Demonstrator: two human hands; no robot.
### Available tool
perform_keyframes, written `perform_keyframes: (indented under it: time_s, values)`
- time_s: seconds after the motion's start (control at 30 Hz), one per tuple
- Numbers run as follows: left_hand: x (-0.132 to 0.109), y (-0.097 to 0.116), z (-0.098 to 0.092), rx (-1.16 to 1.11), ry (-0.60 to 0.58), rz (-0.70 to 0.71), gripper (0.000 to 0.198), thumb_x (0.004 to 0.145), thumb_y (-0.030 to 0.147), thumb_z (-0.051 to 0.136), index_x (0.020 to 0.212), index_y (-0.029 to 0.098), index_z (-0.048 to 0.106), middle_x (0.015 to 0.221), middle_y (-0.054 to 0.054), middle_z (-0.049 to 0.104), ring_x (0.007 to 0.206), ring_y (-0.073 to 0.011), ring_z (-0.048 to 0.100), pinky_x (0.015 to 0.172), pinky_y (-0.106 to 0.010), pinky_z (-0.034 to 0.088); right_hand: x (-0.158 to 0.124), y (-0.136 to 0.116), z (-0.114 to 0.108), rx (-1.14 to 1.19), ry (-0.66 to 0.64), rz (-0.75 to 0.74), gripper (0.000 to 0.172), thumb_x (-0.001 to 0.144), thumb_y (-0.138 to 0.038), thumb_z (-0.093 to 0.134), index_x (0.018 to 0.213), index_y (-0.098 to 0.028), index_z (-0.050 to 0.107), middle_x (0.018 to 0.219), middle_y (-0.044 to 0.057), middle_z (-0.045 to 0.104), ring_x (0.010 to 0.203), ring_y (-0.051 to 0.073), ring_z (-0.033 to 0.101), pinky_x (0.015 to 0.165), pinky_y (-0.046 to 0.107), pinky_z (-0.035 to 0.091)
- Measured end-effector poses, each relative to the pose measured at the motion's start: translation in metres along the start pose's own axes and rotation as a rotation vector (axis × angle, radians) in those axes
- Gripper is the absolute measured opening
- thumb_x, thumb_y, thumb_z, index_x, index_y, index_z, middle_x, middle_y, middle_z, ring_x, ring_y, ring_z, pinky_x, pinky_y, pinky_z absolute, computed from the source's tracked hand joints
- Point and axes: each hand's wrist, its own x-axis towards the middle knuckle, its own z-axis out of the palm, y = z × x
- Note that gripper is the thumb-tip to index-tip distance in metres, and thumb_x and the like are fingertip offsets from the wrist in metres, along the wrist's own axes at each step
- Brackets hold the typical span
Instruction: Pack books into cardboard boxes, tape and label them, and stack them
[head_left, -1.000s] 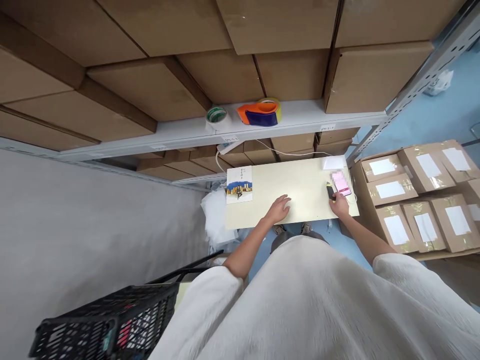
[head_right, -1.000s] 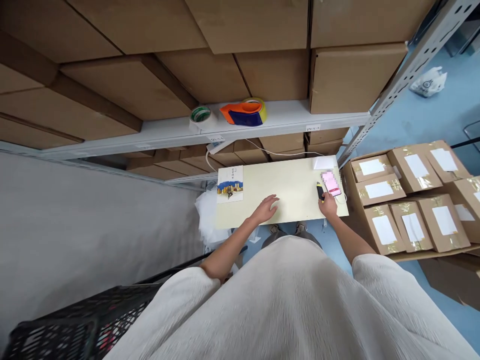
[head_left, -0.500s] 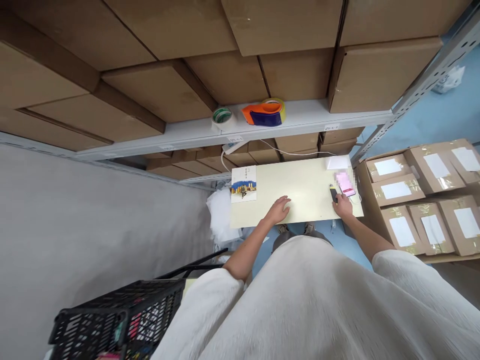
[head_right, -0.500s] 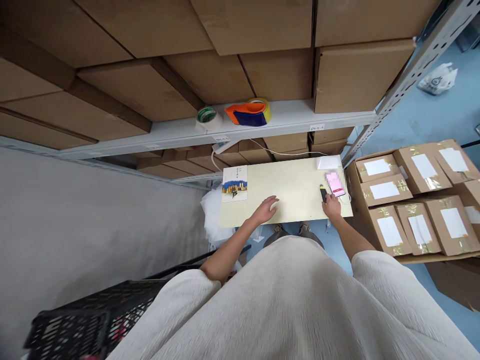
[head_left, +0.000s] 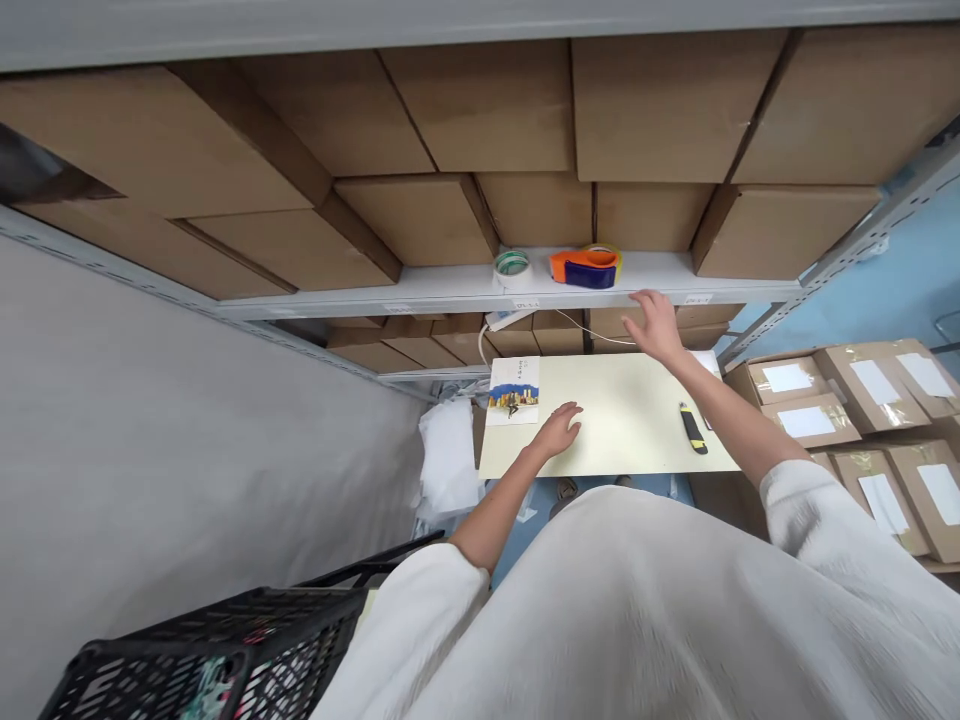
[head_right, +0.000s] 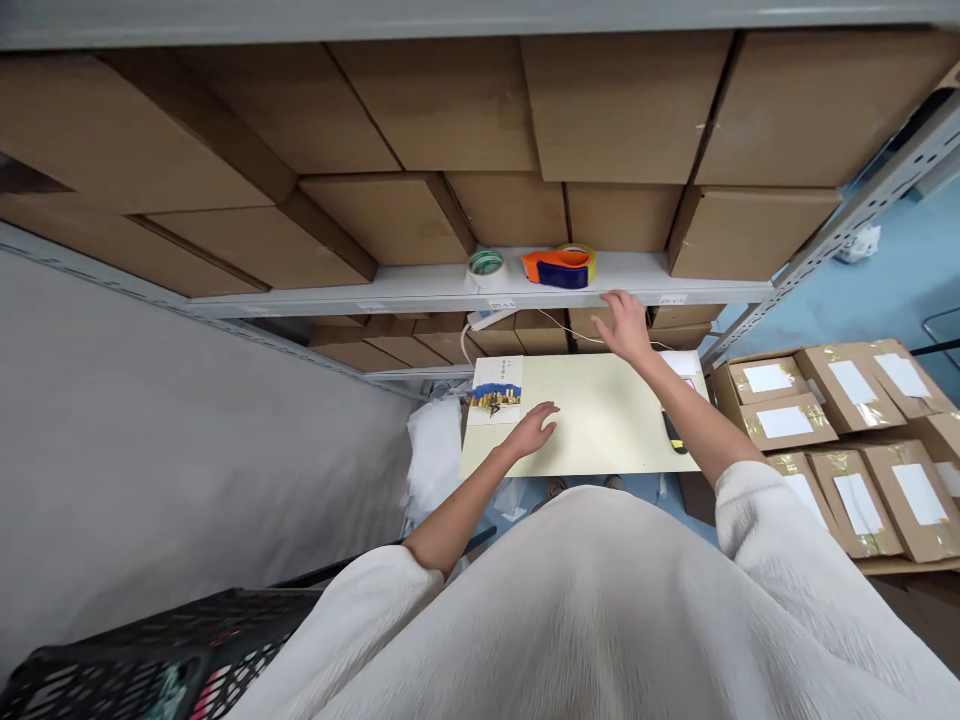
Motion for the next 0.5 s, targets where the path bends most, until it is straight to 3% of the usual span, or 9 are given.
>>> perform_keyframes:
  time_s: [0.13, 0.23, 0.33, 0.5]
  values:
    - [-0.008, -0.016, -0.020, -0.049, 0.053, 0.040, 0.046, 0.105, 0.026, 0.054, 0.148, 0.020, 0.068, 0.166, -0.014, 0.061, 0.161, -0.0290, 0.051, 0.136, -0.051, 0.041, 0.080, -0.035, -0.008, -0.099, -0.039, -0.076, 0.064, 0.102, -0.049, 0.057, 0.157, -0.016, 0.060, 0.152, 0.024, 0.060, 0.134, 0.047, 0.049, 0.112, 0.064, 0.040]
    - [-0.017, -0.029, -0.033, -0.066, 0.071, 0.042, 0.045, 0.105, 0.028, 0.054, 0.148, 0.020, 0.068, 0.166, -0.013, 0.061, 0.161, -0.0285, 0.051, 0.136, -0.050, 0.041, 0.114, -0.047, -0.007, -0.179, -0.107, -0.039, 0.061, 0.099, -0.047, 0.062, 0.150, -0.014, 0.068, 0.139, 0.025, 0.068, 0.128, 0.048, 0.051, 0.108, 0.064, 0.040]
    - [-0.026, -0.045, -0.042, -0.089, 0.095, 0.036, 0.045, 0.105, 0.027, 0.055, 0.147, 0.020, 0.069, 0.165, -0.014, 0.061, 0.161, -0.0290, 0.051, 0.136, -0.051, 0.041, 0.127, -0.050, -0.004, -0.230, -0.160, -0.020, 0.055, 0.099, -0.046, 0.062, 0.143, -0.015, 0.074, 0.128, 0.023, 0.073, 0.122, 0.045, 0.054, 0.106, 0.062, 0.040]
    - [-0.038, -0.070, -0.051, -0.102, 0.085, 0.033, 0.045, 0.103, 0.024, 0.057, 0.146, 0.019, 0.070, 0.163, -0.014, 0.063, 0.159, -0.0295, 0.053, 0.136, -0.053, 0.041, 0.127, -0.051, 0.000, -0.272, -0.155, 0.009, 0.048, 0.101, -0.045, 0.059, 0.133, -0.014, 0.078, 0.122, 0.022, 0.076, 0.119, 0.044, 0.055, 0.104, 0.060, 0.038]
